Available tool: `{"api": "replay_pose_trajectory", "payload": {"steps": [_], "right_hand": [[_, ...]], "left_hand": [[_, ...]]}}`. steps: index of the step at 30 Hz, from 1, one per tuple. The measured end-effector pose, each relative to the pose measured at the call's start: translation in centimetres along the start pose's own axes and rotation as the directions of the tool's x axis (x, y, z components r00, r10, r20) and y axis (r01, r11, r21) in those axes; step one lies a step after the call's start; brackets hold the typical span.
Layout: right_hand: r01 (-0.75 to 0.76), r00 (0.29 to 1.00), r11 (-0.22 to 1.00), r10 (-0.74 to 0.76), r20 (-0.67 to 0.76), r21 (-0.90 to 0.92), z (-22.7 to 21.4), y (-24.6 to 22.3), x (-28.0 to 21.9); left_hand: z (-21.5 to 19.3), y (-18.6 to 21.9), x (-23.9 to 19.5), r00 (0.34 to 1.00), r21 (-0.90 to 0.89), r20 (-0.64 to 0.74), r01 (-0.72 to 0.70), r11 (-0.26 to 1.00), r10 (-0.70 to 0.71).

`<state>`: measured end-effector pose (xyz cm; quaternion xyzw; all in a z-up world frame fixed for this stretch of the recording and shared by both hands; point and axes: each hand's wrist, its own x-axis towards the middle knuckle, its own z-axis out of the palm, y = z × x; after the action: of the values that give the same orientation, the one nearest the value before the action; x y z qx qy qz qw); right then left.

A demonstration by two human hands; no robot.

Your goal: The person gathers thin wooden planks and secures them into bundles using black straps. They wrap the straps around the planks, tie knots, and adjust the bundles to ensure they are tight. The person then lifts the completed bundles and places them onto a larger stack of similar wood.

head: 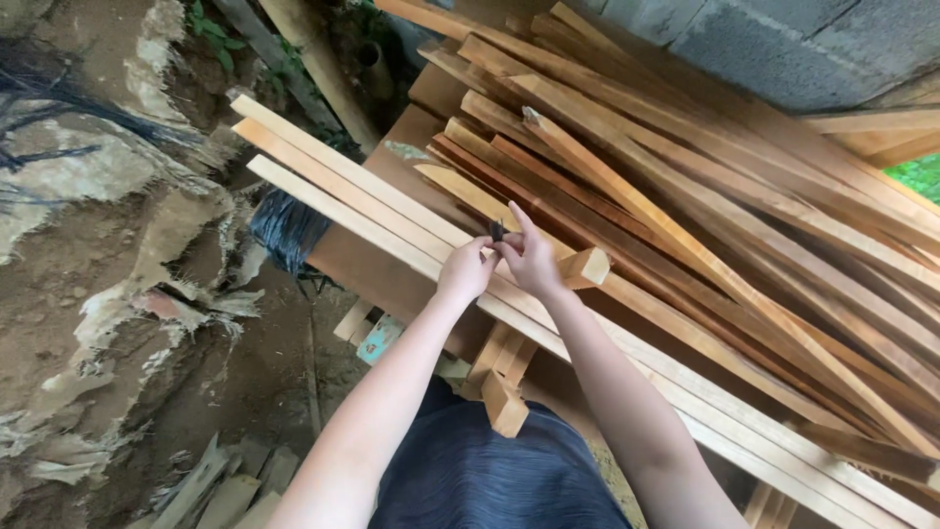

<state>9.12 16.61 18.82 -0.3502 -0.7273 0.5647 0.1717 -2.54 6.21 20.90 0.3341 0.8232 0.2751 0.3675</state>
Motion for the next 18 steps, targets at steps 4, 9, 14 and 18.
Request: {"api": "replay_pose_trajectory", "payload": {"steps": [4,9,14,18], "right_hand": [[-0.035,0.999,0.997,0.034,0.015,0.070,0.0,0.3,0.2],[0.179,0.984,0.915,-0.165,-0.071,0.361,1.6,1.3,0.2],[0.245,0.970,0.968,-0.244,0.013,-0.059,2.1,11.1,0.4],[0.191,0.982,0.939,-0.182,0.057,-0.287,1.6,9.0,0.2]], "left_hand": [[1.4,-0.1,0.7,1.000,-0.017,-0.004,0.015,1.000,-0.015],[3.1,-2.0,1.3,0.993,-0.064,-0.121,-0.021,0.998,0.013],[1.1,-1.3,-0.4,0.961,-0.004,-0.222,-0.170,0.985,0.165],[-0.5,0.3,-2.7,0.938,-0.021,-0.271,-0.231,0.973,0.216]]}}
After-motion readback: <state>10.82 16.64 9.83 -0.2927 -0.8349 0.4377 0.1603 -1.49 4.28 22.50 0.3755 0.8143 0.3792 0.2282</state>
